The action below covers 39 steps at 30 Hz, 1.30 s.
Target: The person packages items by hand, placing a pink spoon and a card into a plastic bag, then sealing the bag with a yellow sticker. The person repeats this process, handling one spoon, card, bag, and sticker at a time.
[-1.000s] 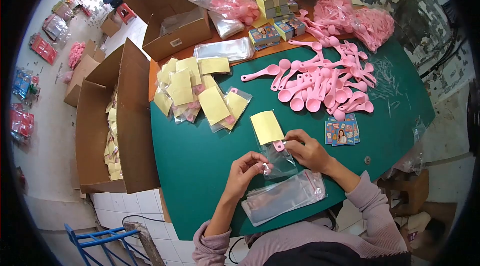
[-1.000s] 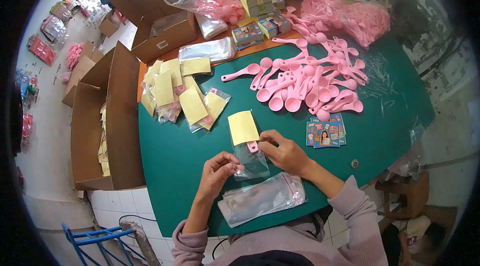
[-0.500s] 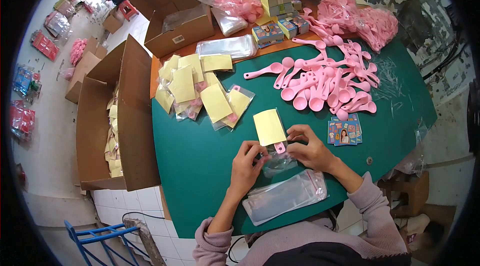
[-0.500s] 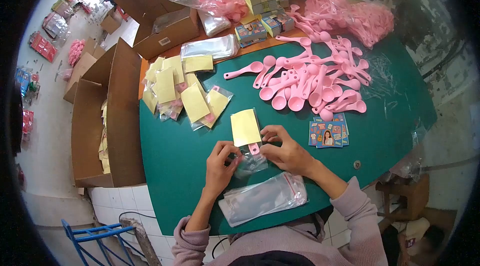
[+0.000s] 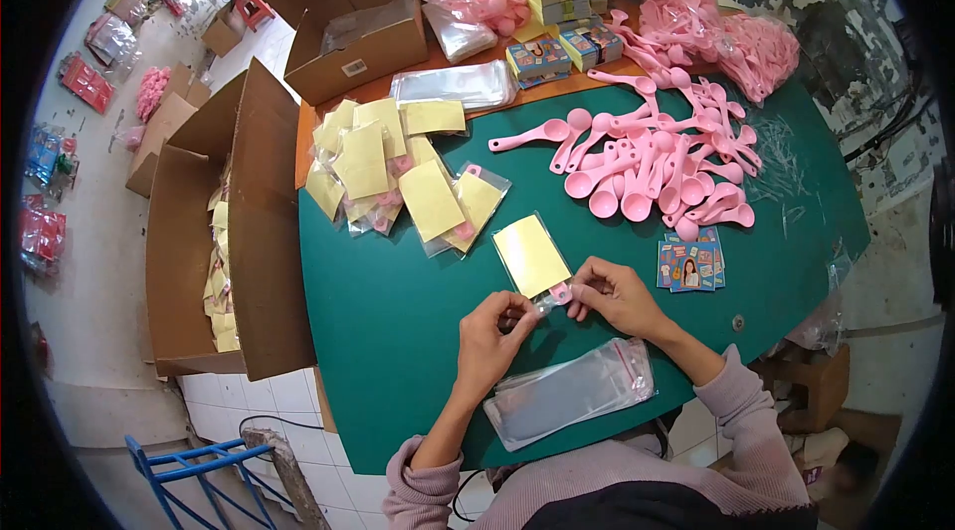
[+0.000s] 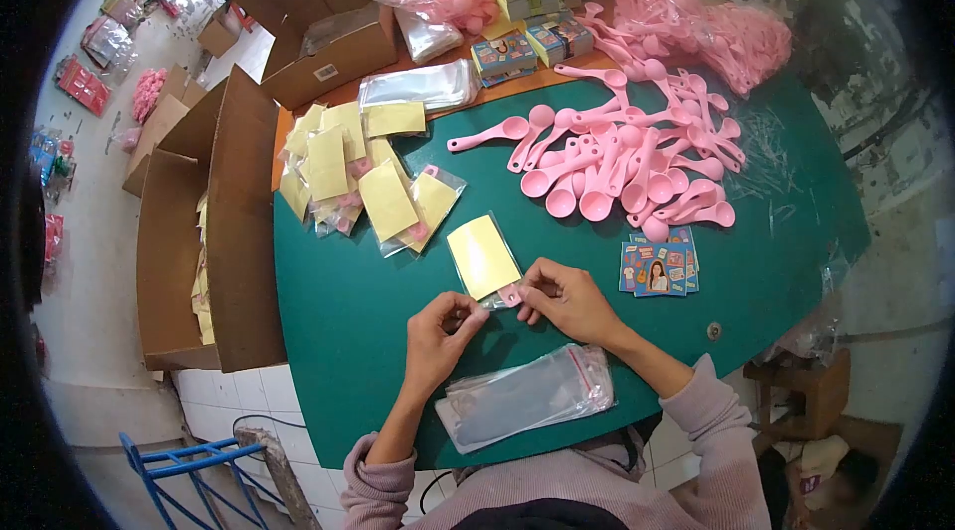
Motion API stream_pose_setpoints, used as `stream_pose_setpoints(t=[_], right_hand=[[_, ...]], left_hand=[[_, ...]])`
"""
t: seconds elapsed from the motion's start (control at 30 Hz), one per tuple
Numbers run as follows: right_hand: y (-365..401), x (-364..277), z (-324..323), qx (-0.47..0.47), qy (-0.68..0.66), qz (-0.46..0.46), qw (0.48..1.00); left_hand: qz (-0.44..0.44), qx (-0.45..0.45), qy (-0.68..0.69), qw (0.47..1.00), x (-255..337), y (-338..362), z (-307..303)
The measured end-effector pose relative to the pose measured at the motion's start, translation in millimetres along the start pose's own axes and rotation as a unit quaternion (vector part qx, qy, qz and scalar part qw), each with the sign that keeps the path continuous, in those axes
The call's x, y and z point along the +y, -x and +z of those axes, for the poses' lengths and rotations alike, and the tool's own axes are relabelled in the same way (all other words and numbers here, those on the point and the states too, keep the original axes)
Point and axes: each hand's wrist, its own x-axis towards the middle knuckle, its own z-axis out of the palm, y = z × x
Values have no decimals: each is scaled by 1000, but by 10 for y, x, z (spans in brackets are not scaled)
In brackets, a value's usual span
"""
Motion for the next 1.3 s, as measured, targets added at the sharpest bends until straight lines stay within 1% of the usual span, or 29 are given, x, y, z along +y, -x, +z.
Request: stream_pose_setpoints(t=[0.07,0.13,0.27,0.3,0.33,0.4,0.43,0.5,0.53,0.6,0.63,0.7,0.73,0.8,0.83,0.9,1.03,1.1,1.23,1.27,1.3], right_hand=[[-10,-5,26,11,6,2,1000],[3,-24,58,48,29,12,998],[-4,-39,99,67,41,8,997],[-1,-68,106,73,31,23,997],[-1,-85,109,78,21,39,996],[-4,-93,102,82,11,36,996],[-6,-94,99,85,3,34,996],[-16,-73,77,82,-5,35,996],[-17,-64,69,79,-12,38,996],[-15,-74,79,84,-16,38,996],[-11,-80,86,90,-20,40,995],[-1,-96,100,94,-9,35,995],[0,-97,108,98,1,29,995],[1,-61,100,88,17,11,996],[-1,-46,95,79,33,-7,996],[-4,-32,94,75,47,-11,996],[10,-88,128,83,73,-6,994],[-2,-68,113,71,82,1,994],[8,-77,91,42,81,22,996],[17,-83,85,43,80,19,996],[33,-87,75,8,42,34,999]], left_hand=[[3,16,-22,1000,53,7,1],[5,32,-45,998,43,16,10],[4,51,31,998,-80,7,66],[4,56,61,997,-88,8,76],[5,56,61,997,-87,10,72],[-48,18,112,992,-85,4,38],[-48,18,111,993,-95,-4,10],[-103,-40,123,986,-120,-16,-41],[-103,-40,123,986,-102,-8,-35],[-82,-2,148,986,-48,10,-6],[-83,-2,148,986,-46,11,4],[-64,27,182,981,-49,13,23],[-64,27,182,981,-67,21,35],[-30,29,166,985,-116,41,56],[-30,30,166,985,-117,44,58],[-49,16,146,988,-120,52,60],[-37,6,121,992,-93,48,51],[-42,45,125,990,5,55,60],[-28,51,128,990,-64,35,59],[-70,67,208,973,-4,5,49],[-112,81,287,948,35,-8,43]])
